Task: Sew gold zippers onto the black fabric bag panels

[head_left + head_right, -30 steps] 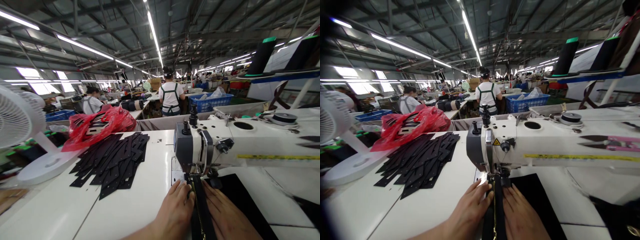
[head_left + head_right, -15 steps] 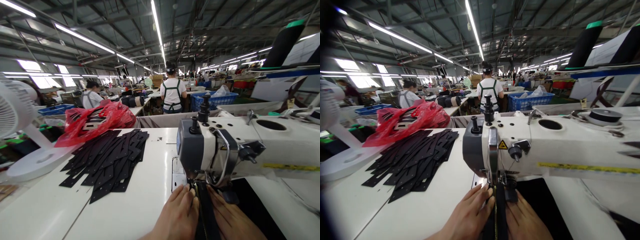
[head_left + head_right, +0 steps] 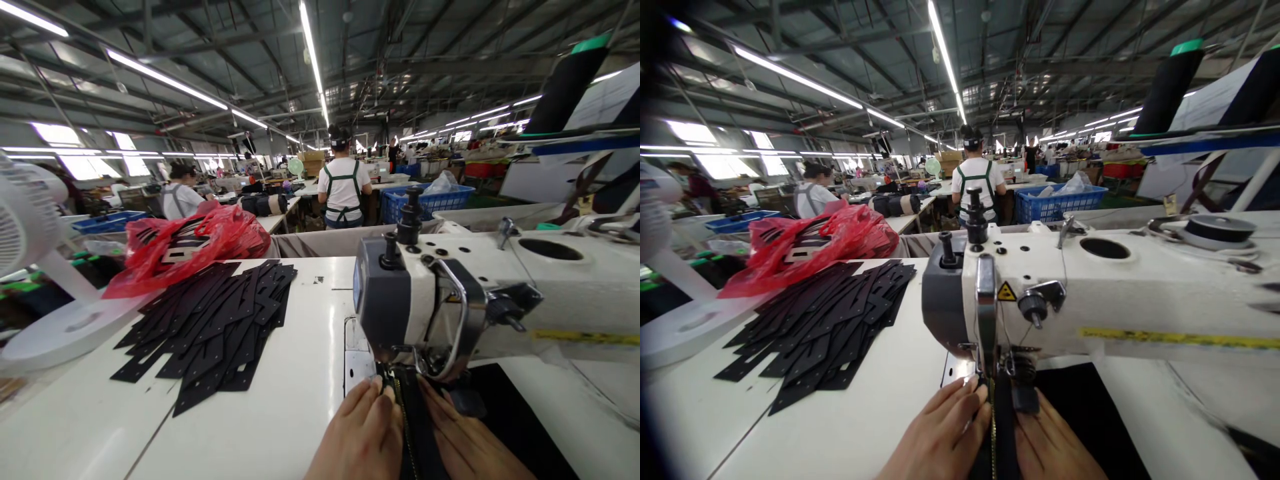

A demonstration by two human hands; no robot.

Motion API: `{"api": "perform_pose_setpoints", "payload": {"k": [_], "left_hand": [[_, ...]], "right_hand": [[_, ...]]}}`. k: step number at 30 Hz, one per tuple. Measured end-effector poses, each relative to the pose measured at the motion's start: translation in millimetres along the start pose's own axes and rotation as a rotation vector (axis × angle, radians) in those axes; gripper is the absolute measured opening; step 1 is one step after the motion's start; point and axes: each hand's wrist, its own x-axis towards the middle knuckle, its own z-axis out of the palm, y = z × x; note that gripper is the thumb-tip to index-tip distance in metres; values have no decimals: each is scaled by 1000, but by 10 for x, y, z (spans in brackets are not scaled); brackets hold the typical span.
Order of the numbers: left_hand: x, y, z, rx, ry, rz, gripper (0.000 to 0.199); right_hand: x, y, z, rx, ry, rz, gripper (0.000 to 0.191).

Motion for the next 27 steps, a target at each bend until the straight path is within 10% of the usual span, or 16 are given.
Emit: {"api": "perform_pose_setpoints", "payload": {"k": [27], "left_hand": [[20, -50, 34, -77, -151, 16, 20]], "right_hand": [[15, -41, -85, 85, -19, 114, 55]]}}
